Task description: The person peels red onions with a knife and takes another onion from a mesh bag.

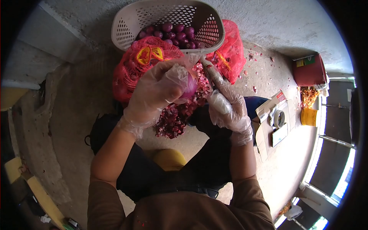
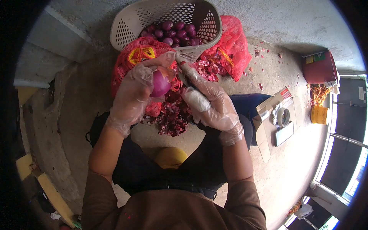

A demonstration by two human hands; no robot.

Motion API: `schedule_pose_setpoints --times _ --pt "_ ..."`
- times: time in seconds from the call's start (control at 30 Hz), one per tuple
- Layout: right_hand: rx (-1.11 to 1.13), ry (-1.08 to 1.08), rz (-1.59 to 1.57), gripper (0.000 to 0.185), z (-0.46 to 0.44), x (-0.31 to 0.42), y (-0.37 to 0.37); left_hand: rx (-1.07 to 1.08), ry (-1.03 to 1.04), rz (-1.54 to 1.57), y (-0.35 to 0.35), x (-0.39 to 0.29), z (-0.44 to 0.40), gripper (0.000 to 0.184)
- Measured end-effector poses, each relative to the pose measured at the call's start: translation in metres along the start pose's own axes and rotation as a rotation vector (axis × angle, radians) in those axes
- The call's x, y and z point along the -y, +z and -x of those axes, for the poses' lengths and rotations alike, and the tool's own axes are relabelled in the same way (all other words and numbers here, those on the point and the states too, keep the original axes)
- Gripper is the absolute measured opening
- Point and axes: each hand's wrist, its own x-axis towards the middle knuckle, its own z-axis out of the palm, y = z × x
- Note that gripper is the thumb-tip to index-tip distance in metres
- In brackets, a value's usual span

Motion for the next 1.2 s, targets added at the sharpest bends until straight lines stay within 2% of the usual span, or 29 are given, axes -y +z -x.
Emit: schedule_pose_setpoints --times 0.27,0.57,0.7,0.87,0.97,1.07,1.13,1.2 --pt "0.091 -0.157 0.102 0.056 0.000 0.001 0.009 -0.010 0.018 0.051 0.001 0.001 0.000 0.071" --pt "0.039 -0.202 0.135 0.055 -0.003 -0.004 0.007 0.050 0.079 0.012 0.006 -0.001 0.001 0.073" --pt "0.061 -0.135 0.065 0.055 0.001 0.005 0.006 0.074 0.119 -0.019 0.007 -0.001 0.003 0.070" --pt "0.083 -0.245 0.178 0.057 -0.001 0.001 0.005 0.104 0.307 -0.195 0.007 0.003 -0.001 0.068" --pt "0.095 -0.266 0.168 0.058 0.000 0.003 0.007 0.156 0.308 -0.105 0.011 0.001 -0.002 0.067" --pt "0.104 -0.281 0.230 0.058 -0.001 0.000 0.004 0.118 0.360 -0.302 0.006 0.002 -0.001 0.066" --pt "0.123 -0.217 0.224 0.057 0.001 0.005 0.003 0.108 0.353 -0.325 0.005 0.003 0.001 0.071" --pt "0.111 -0.266 0.259 0.057 0.000 0.002 0.004 0.096 0.349 -0.304 0.006 0.003 0.002 0.072"
